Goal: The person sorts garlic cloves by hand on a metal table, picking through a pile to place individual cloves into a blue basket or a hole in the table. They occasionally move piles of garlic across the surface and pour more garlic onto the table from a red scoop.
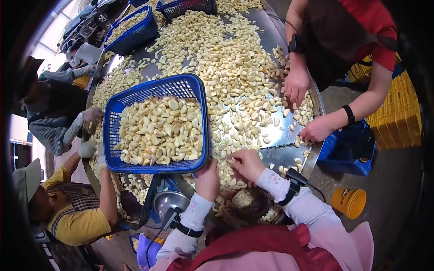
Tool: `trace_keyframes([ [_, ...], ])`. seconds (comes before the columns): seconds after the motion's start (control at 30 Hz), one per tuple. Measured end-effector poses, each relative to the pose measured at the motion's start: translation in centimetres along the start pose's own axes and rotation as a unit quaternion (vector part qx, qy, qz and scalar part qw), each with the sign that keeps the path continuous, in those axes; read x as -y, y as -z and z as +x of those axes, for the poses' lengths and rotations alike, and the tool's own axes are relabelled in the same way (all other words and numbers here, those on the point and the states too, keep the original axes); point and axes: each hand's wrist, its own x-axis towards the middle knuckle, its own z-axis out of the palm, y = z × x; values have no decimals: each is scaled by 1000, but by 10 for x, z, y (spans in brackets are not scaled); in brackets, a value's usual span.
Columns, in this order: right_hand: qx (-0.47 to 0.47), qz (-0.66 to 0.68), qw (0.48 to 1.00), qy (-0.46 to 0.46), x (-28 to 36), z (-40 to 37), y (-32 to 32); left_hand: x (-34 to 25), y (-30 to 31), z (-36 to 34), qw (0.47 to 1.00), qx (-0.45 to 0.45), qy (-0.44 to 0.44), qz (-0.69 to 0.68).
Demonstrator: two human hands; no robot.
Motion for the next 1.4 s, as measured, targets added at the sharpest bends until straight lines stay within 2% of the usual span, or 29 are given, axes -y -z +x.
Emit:
trace_keyframes([
  [0.03, 74, 192, 968, -144, 16, -4, 23, -8, 0, 1, 994, -11, -37, -100],
  [0.07, 144, 372, 873, -282, 23, -9, 36, -18, 0, -4, 994, -8, -33, -104],
  [0.13, 127, 354, 893, -249, 19, -29, 37, -33, -2, -13, 947, 95, 31, -305],
  [0.2, 53, 107, 992, -36, 12, -44, 42, -39, -5, -20, 936, 125, 17, -328],
  [0.27, 79, 28, 996, -30, 22, -53, 61, -41, -8, -26, 923, 161, 8, -350],
  [0.33, 97, -50, 994, -17, 21, -63, 71, -45, -10, -27, 866, 237, 34, -440],
  [0.43, 72, -32, 996, -35, 10, -83, 72, -68, -2, -31, 839, 296, 90, -448],
  [0.5, 52, -8, 997, -51, 9, -95, 71, -83, -12, -37, 837, 271, 94, -465],
  [0.53, 34, 115, 986, -118, 13, -100, 73, -91, -18, -41, 835, 245, 99, -483],
  [0.57, 15, 236, 954, -184, 16, -104, 74, -96, -23, -44, 795, 241, 136, -540],
  [0.6, 16, 235, 954, -187, 13, -109, 73, -97, -26, -43, 793, 243, 137, -541],
  [0.67, -23, 547, 777, -312, 6, -121, 75, -100, -30, -33, 513, 306, 224, -770],
  [0.7, -6, 660, 690, -298, -2, -123, 99, -92, -19, -25, 637, 354, 160, -665],
  [0.73, -1, 758, 642, -114, 3, -122, 136, -80, -6, -13, 752, 383, 135, -519],
  [0.77, 110, 852, 499, 113, -33, -126, 153, -61, -1, -8, 915, 174, -74, -357],
  [0.8, 69, 885, 425, 176, -46, -136, 167, -35, 13, -2, 980, 78, -161, -92],
  [0.83, 39, 821, 568, 50, -54, -150, 171, -30, 26, 5, 989, 133, 47, -35],
  [0.87, 8, 722, 687, -79, -53, -153, 171, -21, 20, 0, 989, 134, 44, -33],
  [0.93, 135, 478, 824, -272, -30, -130, 134, -1, -4, -17, 987, 158, -21, 13],
  [1.0, 180, 415, 856, -250, 7, -104, 93, -3, -1, -15, 987, 151, -40, 26],
  [1.07, 164, 402, 852, -293, 18, -94, 54, -2, 3, -12, 984, 130, -10, -119],
  [1.1, 158, 402, 854, -292, 19, -89, 44, -5, 2, -12, 984, 129, -17, -119],
  [1.13, 146, 445, 817, -336, 20, -85, 36, -12, -1, -19, 919, 185, 100, -332],
  [1.17, 135, 487, 775, -380, 19, -84, 28, -19, -4, -27, 793, 232, 214, -522],
  [1.2, 132, 488, 775, -380, 14, -85, 17, -27, -4, -30, 793, 234, 212, -522],
  [1.27, 29, 397, 872, -286, 7, -84, 4, -44, -6, -31, 896, 128, 88, -416],
  [1.3, 26, 395, 873, -284, 8, -85, 7, -49, -9, -34, 871, 148, 139, -447],
  [1.33, -20, 320, 912, -255, 15, -84, 16, -56, -10, -32, 871, 148, 134, -448],
  [1.4, -67, 240, 943, -222, 13, -86, 23, -70, -6, -26, 619, 204, 341, -677],
])
